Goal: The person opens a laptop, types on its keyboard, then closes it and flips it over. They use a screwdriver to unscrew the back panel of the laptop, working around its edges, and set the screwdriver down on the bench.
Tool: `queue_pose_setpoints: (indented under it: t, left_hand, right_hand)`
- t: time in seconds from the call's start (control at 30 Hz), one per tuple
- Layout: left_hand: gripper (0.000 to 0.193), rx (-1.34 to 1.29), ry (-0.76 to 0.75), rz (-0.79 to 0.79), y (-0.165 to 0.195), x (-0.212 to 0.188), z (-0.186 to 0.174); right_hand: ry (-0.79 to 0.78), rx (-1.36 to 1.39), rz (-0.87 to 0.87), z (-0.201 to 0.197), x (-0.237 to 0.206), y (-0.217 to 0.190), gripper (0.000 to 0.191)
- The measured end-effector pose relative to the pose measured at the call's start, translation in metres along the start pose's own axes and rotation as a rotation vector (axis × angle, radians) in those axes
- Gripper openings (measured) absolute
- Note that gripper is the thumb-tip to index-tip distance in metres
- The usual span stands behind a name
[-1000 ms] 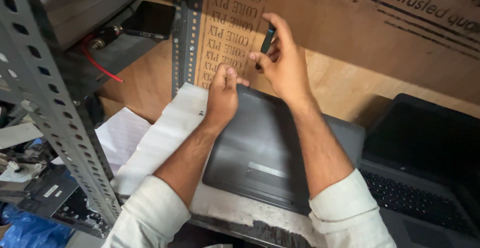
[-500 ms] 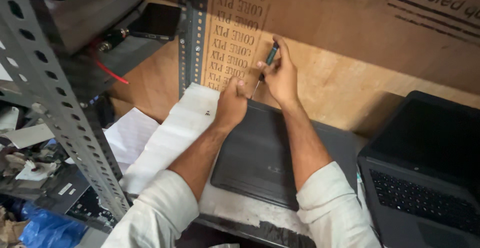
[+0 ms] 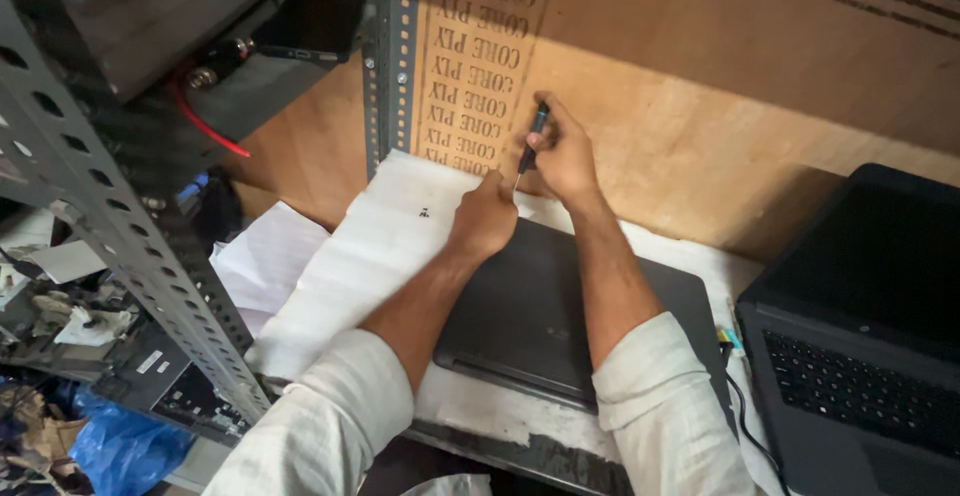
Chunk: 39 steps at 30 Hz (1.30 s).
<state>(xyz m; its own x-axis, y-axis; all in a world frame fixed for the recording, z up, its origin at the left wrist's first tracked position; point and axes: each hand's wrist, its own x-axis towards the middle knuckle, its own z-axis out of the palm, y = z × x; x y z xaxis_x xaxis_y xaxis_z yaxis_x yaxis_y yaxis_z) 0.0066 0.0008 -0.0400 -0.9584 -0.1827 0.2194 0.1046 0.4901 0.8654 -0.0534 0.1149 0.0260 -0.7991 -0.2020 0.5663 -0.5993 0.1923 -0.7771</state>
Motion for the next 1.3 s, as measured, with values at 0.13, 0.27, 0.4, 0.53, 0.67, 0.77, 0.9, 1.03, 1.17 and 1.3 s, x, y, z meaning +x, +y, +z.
queue_pose_setpoints:
  t: [0.13,0.27,0.4,0.53,0.67,0.77,0.9,1.03,1.17,1.3]
  left_hand:
    - [0.029,0.080,0.022,0.034,0.002,0.002,0.000]
    - [0.025,-0.074,0.070,0.082,-0.004,0.011,-0.005]
    - [0.022,-0.196,0.188,0.191,-0.002,0.018,-0.011]
    - [0.015,-0.413,0.015,0.389,-0.001,0.026,-0.049]
    - [0.009,0.247,-0.282,0.380,-0.002,0.009,-0.109]
    - [0.006,0.568,-0.382,0.292,-0.012,-0.025,-0.124]
    - [0.007,0.602,-0.457,0.216,-0.035,-0.059,-0.137]
    - [0.014,0.572,-0.437,0.216,-0.049,-0.062,-0.138]
    - [0.012,0.548,-0.474,0.181,-0.049,-0.059,-0.138]
    - [0.013,0.545,-0.602,0.187,-0.050,-0.048,-0.145]
  right_hand:
    - [0.093,-0.427,-0.124,0.000,-0.004,-0.003,0.049]
    - [0.025,-0.127,-0.036,0.002,-0.005,-0.002,0.052]
    - [0.028,-0.113,-0.111,0.003,-0.006,0.000,0.050]
    - [-0.056,0.111,-0.071,-0.001,-0.008,0.004,0.056]
    - [0.012,-0.203,-0.172,-0.006,-0.006,0.009,0.053]
    - [-0.076,0.078,-0.103,-0.003,-0.005,0.014,0.053]
    - [-0.060,-0.072,-0.091,-0.002,-0.011,0.019,0.056]
    - [-0.122,0.057,-0.025,-0.003,-0.010,0.019,0.061]
    - [-0.142,0.057,-0.108,-0.006,-0.011,0.017,0.064]
    - [-0.144,0.169,0.063,-0.005,-0.012,0.015,0.064]
